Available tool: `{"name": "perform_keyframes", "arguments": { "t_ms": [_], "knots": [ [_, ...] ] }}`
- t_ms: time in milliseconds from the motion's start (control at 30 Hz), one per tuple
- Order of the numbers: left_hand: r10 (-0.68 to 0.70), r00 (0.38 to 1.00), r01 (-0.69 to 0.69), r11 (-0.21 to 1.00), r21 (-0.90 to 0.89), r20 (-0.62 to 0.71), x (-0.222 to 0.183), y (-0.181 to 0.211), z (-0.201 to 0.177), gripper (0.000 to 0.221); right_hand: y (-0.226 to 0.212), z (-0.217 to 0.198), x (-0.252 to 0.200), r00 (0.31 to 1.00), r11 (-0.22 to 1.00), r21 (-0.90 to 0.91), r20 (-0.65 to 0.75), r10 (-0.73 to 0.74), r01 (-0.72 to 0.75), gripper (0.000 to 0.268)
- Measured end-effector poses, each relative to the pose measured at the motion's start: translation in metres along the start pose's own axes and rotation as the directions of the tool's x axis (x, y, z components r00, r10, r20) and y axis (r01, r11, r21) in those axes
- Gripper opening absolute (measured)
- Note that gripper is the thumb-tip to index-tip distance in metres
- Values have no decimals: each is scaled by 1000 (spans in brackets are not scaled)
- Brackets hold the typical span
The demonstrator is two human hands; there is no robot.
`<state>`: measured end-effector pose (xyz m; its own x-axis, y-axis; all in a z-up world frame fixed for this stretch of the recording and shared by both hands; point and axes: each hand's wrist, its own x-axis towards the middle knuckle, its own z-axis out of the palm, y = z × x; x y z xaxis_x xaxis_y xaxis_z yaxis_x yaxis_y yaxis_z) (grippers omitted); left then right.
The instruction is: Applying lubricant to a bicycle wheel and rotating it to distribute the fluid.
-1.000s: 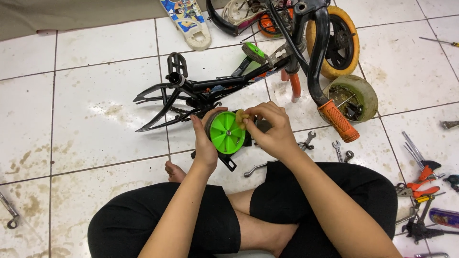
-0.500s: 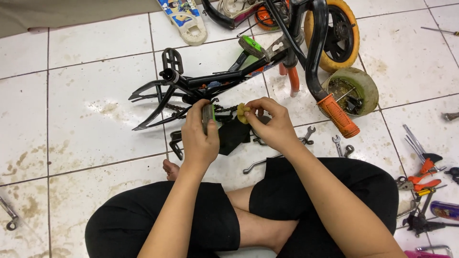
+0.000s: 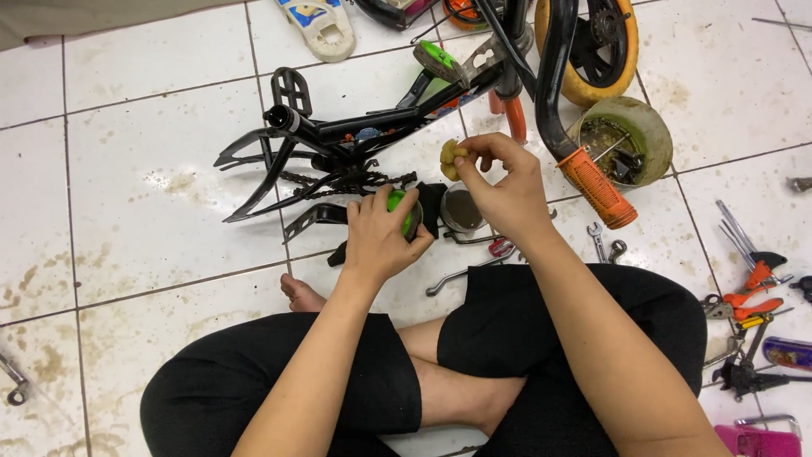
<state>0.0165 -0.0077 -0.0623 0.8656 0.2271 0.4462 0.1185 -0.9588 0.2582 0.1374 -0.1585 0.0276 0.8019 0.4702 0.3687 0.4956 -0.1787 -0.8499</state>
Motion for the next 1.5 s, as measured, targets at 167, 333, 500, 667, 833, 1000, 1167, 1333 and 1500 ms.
{"name": "perform_keyframes", "arguments": {
  "t_ms": [167, 333, 500, 667, 833, 1000, 1167, 1333, 1500],
  "knots": [
    [-73, 997, 72, 997, 36, 27, 3, 8, -10, 50, 5, 3, -2, 999, 1000, 14, 32, 27, -28, 15],
    [-201, 980, 201, 978, -62, 9, 17, 5, -34, 51, 11, 0, 0, 989, 985, 95, 57, 138, -143, 12],
    [-517, 846, 455, 575, -680, 129, 30, -8, -69, 48, 9, -2, 1, 989, 984, 104, 47, 138, -142, 10],
    [-596, 797, 336, 302, -892, 99, 33, -21, -74, 45, 8, -1, 0, 991, 983, 130, 54, 120, -126, 11],
    [-596, 777, 275, 33, -961, 202, 33, -16, -82, 47, 6, 0, -2, 994, 982, 157, 56, 96, -103, 12],
    [-518, 815, 214, -150, -965, 261, 31, -18, -80, 54, -11, 7, -5, 992, 984, 141, 49, -117, 109, 15],
    [-448, 852, 203, -197, -959, 272, 30, -17, -76, 57, -45, 18, -14, 958, 955, 158, 96, -269, 252, 18],
    [-392, 876, 199, -240, -950, 282, 33, -6, -88, 57, -38, 19, -15, 954, 955, 107, 83, -287, 277, 19],
    [-374, 887, 210, -193, -958, 270, 34, -1, -86, 57, -40, 23, -16, 890, 862, -226, 62, -452, 454, 18]
  ]
}}
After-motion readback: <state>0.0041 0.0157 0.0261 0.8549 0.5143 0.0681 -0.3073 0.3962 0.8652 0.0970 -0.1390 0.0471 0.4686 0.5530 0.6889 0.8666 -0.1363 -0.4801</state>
